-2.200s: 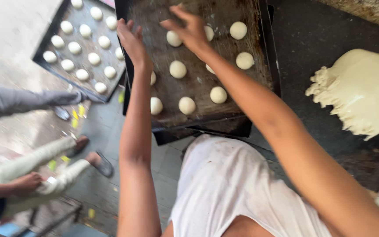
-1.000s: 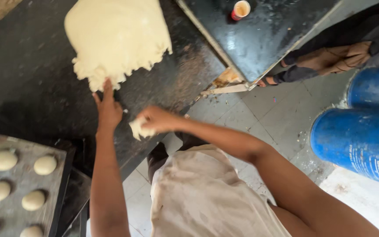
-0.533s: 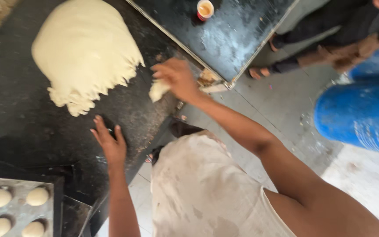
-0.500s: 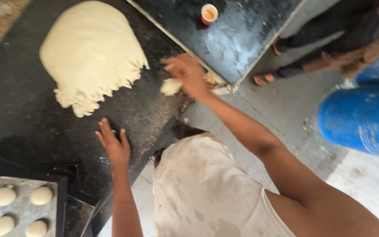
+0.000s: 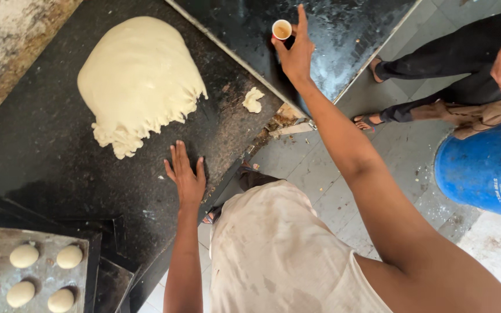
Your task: The person portions a large mass of dough by hand, rolls the portions into small balls between their palms, and places the balls onto metal baking trays.
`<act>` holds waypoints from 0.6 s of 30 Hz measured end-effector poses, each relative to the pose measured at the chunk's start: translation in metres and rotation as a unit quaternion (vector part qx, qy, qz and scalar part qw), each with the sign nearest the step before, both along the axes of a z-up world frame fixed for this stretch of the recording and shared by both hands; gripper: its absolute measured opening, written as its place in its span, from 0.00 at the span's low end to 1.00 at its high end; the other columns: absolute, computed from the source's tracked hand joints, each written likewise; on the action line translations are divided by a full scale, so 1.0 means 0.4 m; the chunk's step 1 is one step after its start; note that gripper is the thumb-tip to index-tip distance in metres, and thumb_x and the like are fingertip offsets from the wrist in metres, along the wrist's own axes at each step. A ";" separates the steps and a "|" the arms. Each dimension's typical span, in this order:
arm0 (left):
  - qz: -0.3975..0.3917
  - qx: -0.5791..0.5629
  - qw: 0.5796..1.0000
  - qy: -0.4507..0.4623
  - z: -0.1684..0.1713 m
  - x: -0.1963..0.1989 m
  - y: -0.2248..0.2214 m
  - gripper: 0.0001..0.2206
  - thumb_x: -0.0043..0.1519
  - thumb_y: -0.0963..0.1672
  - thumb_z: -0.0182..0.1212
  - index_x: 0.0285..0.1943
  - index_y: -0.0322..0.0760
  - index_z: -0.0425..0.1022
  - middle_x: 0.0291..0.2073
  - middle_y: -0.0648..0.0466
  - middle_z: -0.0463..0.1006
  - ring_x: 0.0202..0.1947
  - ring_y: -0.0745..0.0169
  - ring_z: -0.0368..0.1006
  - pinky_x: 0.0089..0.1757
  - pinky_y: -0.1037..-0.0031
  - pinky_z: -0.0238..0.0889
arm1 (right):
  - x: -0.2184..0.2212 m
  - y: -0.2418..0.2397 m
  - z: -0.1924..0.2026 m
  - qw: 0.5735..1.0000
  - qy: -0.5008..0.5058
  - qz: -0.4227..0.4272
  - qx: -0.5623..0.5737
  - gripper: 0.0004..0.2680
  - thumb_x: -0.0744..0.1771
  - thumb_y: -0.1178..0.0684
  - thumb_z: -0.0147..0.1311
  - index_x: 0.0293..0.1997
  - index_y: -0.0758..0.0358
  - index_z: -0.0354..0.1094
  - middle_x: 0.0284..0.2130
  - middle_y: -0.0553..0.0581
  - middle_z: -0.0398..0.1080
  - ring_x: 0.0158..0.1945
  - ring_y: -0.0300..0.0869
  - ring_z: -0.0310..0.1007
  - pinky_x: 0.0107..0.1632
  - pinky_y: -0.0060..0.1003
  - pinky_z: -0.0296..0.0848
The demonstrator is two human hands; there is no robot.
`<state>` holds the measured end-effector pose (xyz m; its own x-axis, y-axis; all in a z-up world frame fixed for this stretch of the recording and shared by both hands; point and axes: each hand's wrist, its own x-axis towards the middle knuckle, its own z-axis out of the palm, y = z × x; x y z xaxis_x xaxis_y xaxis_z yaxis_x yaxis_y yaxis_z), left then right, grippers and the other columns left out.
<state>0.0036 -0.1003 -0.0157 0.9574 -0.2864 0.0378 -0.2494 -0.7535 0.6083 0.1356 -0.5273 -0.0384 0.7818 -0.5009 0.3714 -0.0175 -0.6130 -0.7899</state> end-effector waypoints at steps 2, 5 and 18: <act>-0.016 0.026 1.000 -0.006 -0.005 -0.001 -0.009 0.32 0.71 0.47 0.54 0.81 0.29 0.47 0.79 0.45 0.53 0.80 0.48 0.40 0.71 0.46 0.21 | -0.005 -0.003 0.019 1.000 -0.012 0.013 0.007 0.37 0.66 0.57 0.72 0.80 0.56 0.41 0.50 0.55 0.79 0.55 0.45 0.81 0.62 0.44 0.73; -0.039 0.065 0.997 -0.028 -0.010 -0.014 -0.004 0.32 0.71 0.47 0.53 0.81 0.28 0.47 0.78 0.45 0.53 0.80 0.49 0.41 0.71 0.45 0.20 | -0.039 0.018 0.107 0.997 -0.046 0.053 0.018 0.35 0.67 0.61 0.70 0.79 0.56 0.43 0.52 0.59 0.76 0.55 0.47 0.79 0.62 0.43 0.76; -0.034 0.113 0.991 -0.057 -0.023 -0.008 -0.016 0.31 0.70 0.49 0.49 0.79 0.27 0.47 0.77 0.45 0.53 0.78 0.49 0.42 0.70 0.44 0.21 | -0.365 0.226 0.908 0.895 -0.196 0.396 -0.063 0.24 0.66 0.58 0.61 0.70 0.58 0.52 0.55 0.61 0.71 0.55 0.47 0.75 0.57 0.40 0.72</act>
<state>0.0003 -0.1068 -0.0249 0.9290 -0.3630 0.0716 -0.3609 -0.8466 0.3911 -0.0104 -0.4368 0.3247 0.6699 0.2179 0.7097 0.7255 -0.3949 -0.5636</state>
